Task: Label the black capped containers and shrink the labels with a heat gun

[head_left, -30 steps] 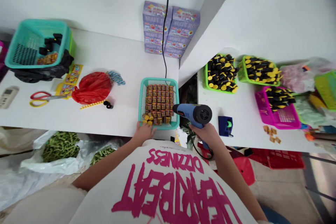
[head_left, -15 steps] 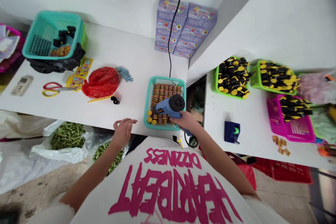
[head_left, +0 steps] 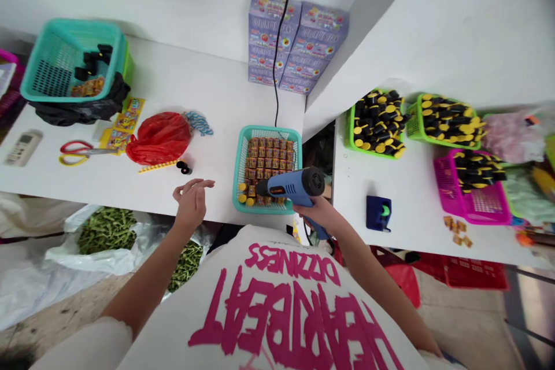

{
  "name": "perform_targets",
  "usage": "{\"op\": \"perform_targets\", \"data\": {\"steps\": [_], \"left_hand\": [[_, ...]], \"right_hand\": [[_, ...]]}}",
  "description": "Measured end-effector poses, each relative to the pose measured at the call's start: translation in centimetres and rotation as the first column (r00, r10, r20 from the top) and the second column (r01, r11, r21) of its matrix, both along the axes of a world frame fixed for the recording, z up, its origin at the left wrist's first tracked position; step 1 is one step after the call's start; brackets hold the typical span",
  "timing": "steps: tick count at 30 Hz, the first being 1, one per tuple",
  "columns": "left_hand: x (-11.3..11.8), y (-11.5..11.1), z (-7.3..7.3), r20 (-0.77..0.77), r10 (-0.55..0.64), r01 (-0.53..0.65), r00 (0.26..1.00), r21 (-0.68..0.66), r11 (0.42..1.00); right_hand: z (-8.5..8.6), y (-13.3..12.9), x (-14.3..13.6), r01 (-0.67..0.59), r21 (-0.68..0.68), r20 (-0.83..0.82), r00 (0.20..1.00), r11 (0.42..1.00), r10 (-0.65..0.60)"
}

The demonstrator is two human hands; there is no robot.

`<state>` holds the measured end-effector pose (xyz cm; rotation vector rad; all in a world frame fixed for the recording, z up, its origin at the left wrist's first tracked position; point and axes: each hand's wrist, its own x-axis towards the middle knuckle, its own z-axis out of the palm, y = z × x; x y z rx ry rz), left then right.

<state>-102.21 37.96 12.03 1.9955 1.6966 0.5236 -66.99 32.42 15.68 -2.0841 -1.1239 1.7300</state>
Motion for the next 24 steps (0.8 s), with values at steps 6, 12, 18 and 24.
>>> {"op": "perform_targets", "data": {"steps": [6,12,18,24], "left_hand": [[0.4,1.0,0.6,-0.009,0.009,-0.009,1.0,0.04,0.999],[2.7,3.2,-1.5,-0.115,-0.127,0.124,0.985,-0.032,0.992],[12.0,1.6,-6.8,-0.166,-0.414,0.37,0.895,-0.24,0.897],[13.8,-3.0,-6.8,-0.273,-0.446,0.345,0.853,-0.346,0.872]], "right_hand": [[-0.3,0.4,-0.7,-0.04,0.005,0.032,0.999,0.999,0.04],[1.5,-0.8,1.3,0.06,0.046,0.314,0.947,0.997,-0.072],[2.2,-2.8,4.2,0.284,0.146,0.299,0.9,0.948,-0.316],[2.4,-3.1,4.3,0.378,0.163,0.196,0.893,0.911,-0.405]]}}
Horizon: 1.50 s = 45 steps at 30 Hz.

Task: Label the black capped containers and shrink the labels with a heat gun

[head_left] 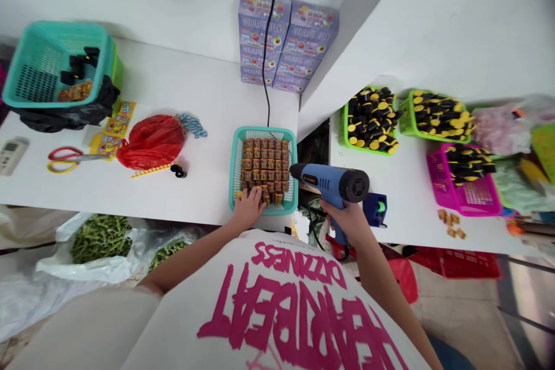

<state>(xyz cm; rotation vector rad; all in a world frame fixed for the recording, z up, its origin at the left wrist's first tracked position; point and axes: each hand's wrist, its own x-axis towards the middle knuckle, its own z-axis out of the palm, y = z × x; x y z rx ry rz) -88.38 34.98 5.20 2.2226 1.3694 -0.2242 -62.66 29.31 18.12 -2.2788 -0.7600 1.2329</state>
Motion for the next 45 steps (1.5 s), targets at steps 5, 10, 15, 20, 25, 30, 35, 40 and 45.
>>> {"op": "perform_targets", "data": {"steps": [5,10,15,20,25,30,35,40,45], "left_hand": [[-3.5,-1.5,1.5,-0.036,-0.107,0.104,0.994,-0.074,0.992],[-5.4,-2.2,2.0,-0.049,-0.112,0.106,0.993,-0.111,0.988],[-7.6,-2.5,3.5,-0.047,0.003,-0.008,0.999,-0.117,0.993],[-11.4,-1.5,5.9,0.002,0.137,-0.137,0.991,-0.097,0.986],[-13.7,0.1,6.5,0.036,0.266,-0.264,0.963,-0.063,0.962],[-13.8,0.4,6.7,0.071,0.298,-0.294,0.952,-0.068,0.953],[-14.0,0.8,7.6,0.119,0.325,-0.322,0.938,-0.043,0.946],[-14.7,3.3,8.4,0.188,0.352,-0.37,0.917,0.069,0.927],[-10.0,6.1,6.5,0.144,0.085,-0.099,0.986,0.092,0.991]], "right_hand": [[-0.4,1.0,-2.3,-0.066,-0.026,-0.189,0.98,0.998,0.06],[-2.0,3.0,-4.8,-0.329,-0.054,-0.126,0.939,0.943,0.321],[-2.7,4.5,-5.9,-0.443,-0.09,-0.037,0.896,0.892,0.442],[-2.9,4.6,-5.8,-0.432,-0.062,-0.087,0.9,0.899,0.427],[-2.8,4.5,-5.8,-0.384,-0.055,-0.146,0.916,0.922,0.373],[-1.5,3.6,-3.7,-0.345,-0.096,-0.241,0.918,0.933,0.315],[0.1,2.1,-1.6,-0.31,-0.208,-0.349,0.91,0.928,0.225],[0.3,0.8,-1.3,-0.295,-0.23,-0.409,0.894,0.927,0.183],[-0.4,-0.6,0.4,-0.204,-0.221,-0.189,0.968,0.954,0.163]]}}
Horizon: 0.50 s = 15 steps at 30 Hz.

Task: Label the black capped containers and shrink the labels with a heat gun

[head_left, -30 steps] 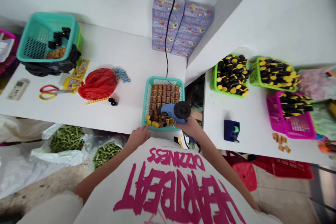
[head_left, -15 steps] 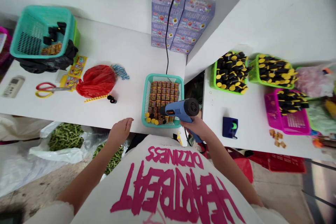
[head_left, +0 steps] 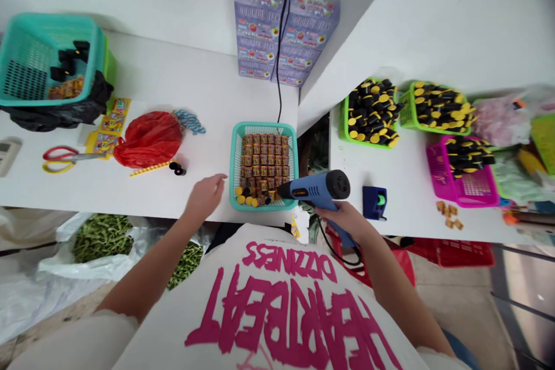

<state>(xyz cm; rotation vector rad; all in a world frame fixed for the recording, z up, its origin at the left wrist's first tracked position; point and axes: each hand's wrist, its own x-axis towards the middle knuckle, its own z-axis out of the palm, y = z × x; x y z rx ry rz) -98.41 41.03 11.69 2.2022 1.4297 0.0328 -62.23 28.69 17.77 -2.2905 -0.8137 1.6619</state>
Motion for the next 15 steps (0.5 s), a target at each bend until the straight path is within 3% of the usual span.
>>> {"op": "perform_targets", "data": {"steps": [2,5,8,11,15], "left_hand": [[4.1,0.1,-1.8,0.025,-0.167,0.168,0.986,-0.048,0.985],[10.2,-0.9,-4.8,0.07,-0.385,0.391,0.92,-0.099,0.915],[13.2,-2.0,-7.0,0.048,-0.471,0.473,0.881,-0.144,0.869],[11.6,-2.5,-7.2,-0.019,-0.455,0.445,0.89,-0.173,0.879],[5.1,-2.0,-4.5,-0.069,-0.39,0.38,0.918,-0.119,0.917]], "right_hand": [[0.2,-0.5,0.6,0.069,0.046,0.053,0.996,0.997,-0.071],[1.1,-0.8,0.8,0.259,0.12,0.047,0.963,0.958,-0.266],[2.0,-0.8,0.7,0.38,0.164,0.034,0.92,0.91,-0.391],[2.6,-1.0,0.5,0.376,0.166,0.057,0.919,0.912,-0.389],[2.1,-1.4,-0.1,0.266,0.132,0.055,0.96,0.955,-0.275]]}}
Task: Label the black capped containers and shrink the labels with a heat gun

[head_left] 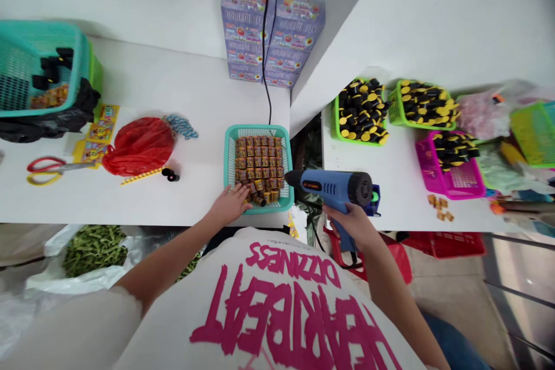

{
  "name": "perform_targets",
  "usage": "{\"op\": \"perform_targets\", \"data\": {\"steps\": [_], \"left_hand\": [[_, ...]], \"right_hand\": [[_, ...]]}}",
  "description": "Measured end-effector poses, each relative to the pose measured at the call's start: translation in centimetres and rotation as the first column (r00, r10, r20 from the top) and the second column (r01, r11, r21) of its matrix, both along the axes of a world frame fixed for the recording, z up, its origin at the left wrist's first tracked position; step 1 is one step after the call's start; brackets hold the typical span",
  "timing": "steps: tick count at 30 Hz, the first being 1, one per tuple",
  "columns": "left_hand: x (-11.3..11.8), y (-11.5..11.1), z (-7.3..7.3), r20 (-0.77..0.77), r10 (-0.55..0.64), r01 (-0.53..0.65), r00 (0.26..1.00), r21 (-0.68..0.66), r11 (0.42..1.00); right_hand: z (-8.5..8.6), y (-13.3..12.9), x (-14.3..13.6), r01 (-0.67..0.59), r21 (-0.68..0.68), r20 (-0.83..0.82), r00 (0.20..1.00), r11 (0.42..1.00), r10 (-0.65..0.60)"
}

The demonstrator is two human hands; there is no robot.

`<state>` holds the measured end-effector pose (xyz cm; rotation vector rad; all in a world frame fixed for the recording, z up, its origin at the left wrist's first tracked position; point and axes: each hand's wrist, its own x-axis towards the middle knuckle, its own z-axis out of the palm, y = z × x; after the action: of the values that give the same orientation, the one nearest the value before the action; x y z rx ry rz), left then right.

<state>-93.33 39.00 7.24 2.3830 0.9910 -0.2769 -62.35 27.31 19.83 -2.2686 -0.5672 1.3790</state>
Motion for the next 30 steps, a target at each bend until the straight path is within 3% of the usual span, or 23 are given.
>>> {"op": "perform_targets", "data": {"steps": [3,6,9,13,16,19,22,26,28,30], "left_hand": [[-5.4,0.9,2.9,0.002,0.142,-0.142,0.99,0.099,0.985],[-9.2,1.6,4.9,0.07,0.352,-0.359,0.933,0.2,0.912],[-10.6,1.6,5.9,0.102,0.456,-0.467,0.884,0.196,0.862],[-10.5,0.9,6.3,0.118,0.481,-0.494,0.869,0.153,0.856],[-9.4,0.8,6.1,0.119,0.428,-0.443,0.896,0.149,0.884],[-6.3,1.0,4.9,0.08,0.265,-0.274,0.961,0.129,0.953],[-0.7,1.0,2.4,0.092,0.055,-0.061,0.994,0.066,0.996],[5.8,0.9,-1.6,0.075,-0.156,0.155,0.985,0.012,0.988],[6.5,1.0,-2.9,0.027,-0.202,0.202,0.979,-0.003,0.979],[5.4,1.4,-3.4,-0.021,-0.227,0.227,0.974,0.0,0.974]], "right_hand": [[-1.4,0.2,-1.4,-0.147,-0.003,-0.03,0.989,0.989,0.147],[-3.1,0.8,-3.4,-0.282,-0.014,-0.042,0.959,0.959,0.281],[-4.4,1.7,-5.1,-0.374,-0.011,-0.017,0.928,0.928,0.373],[-4.9,2.5,-5.8,-0.386,-0.018,0.001,0.922,0.922,0.386],[-4.3,2.7,-5.1,-0.342,-0.027,0.003,0.94,0.939,0.342],[-3.3,2.3,-4.0,-0.278,-0.056,0.105,0.954,0.959,0.282],[-2.1,1.7,-3.1,-0.122,-0.011,0.068,0.99,0.993,0.122],[-0.8,1.1,-2.2,0.045,0.095,0.066,0.997,0.994,-0.051],[-0.5,0.8,-1.9,0.065,0.114,0.095,0.993,0.991,-0.076],[-0.5,0.6,-1.9,0.088,0.094,0.04,0.995,0.992,-0.092]]}}
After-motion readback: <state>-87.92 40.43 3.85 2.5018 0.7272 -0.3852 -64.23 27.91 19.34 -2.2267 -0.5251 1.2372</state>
